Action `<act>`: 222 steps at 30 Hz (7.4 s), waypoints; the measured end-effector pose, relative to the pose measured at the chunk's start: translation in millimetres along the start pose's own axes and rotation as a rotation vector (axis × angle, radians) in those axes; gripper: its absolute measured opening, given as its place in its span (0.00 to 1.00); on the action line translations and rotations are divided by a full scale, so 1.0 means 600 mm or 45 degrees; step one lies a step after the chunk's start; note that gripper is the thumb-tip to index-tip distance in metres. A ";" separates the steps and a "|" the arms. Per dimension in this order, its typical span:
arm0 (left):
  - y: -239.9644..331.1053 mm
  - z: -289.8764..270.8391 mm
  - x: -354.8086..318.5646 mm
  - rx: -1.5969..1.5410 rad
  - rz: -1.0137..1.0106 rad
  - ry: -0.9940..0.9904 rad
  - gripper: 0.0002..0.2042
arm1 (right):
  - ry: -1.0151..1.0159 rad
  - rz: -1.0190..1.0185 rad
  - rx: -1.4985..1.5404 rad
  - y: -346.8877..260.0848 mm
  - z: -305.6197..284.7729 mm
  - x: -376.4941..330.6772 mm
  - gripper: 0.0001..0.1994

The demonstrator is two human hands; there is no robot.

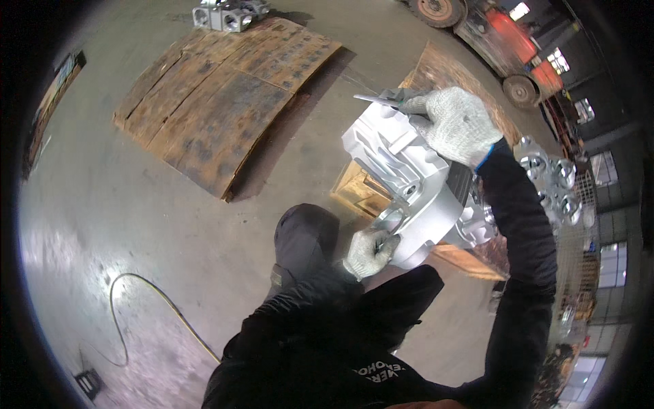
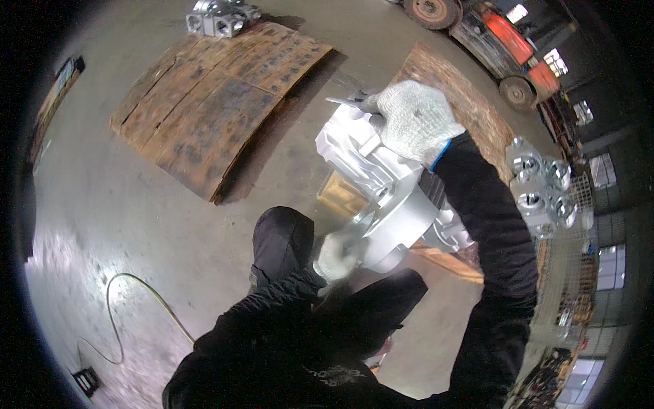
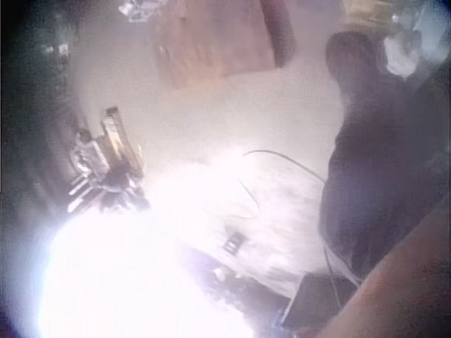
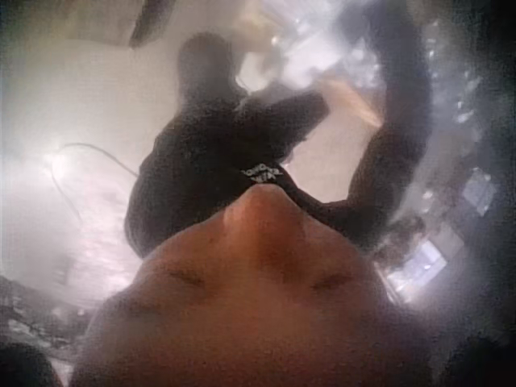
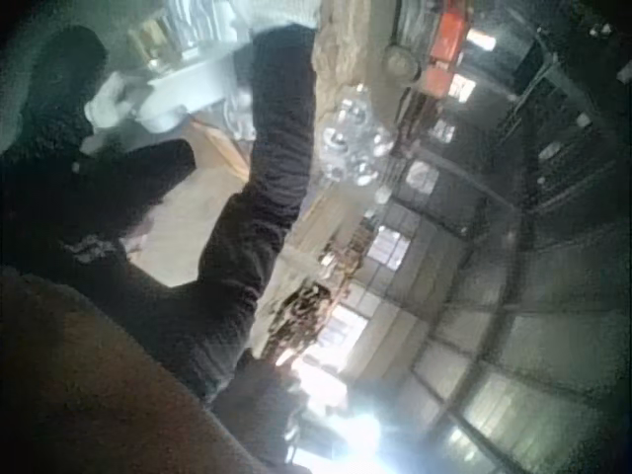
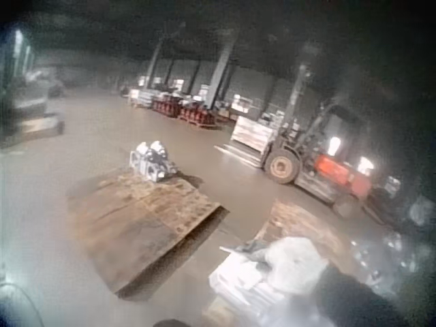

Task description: The person uses a deburring tool to scrape and smooth the edges of a large metal part placed on a wooden pallet. They repeatedly reposition the part and work on different sections to remove burrs.

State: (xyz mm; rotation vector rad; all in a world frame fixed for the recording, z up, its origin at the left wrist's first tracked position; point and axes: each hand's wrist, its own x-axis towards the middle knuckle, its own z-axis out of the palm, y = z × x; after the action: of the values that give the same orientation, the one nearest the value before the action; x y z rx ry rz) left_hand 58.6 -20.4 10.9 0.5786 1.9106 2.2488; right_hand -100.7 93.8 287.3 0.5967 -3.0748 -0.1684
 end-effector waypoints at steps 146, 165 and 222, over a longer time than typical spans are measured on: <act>0.026 -0.117 0.157 0.113 -0.342 0.340 0.38 | 1.378 1.514 1.322 0.048 0.416 -0.725 0.20; 0.040 0.011 0.436 1.050 -0.383 0.233 0.47 | 0.625 1.800 0.769 0.482 0.399 -0.571 0.34; 0.053 0.053 0.262 1.794 1.470 0.011 0.13 | 0.917 1.111 1.208 0.156 0.447 -0.858 0.21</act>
State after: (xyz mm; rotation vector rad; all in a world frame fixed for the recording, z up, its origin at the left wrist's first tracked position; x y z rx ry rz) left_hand -69.3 57.0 77.5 2.1659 3.4243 0.4777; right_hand 335.1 400.3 38.6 -0.6236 -2.2264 1.2104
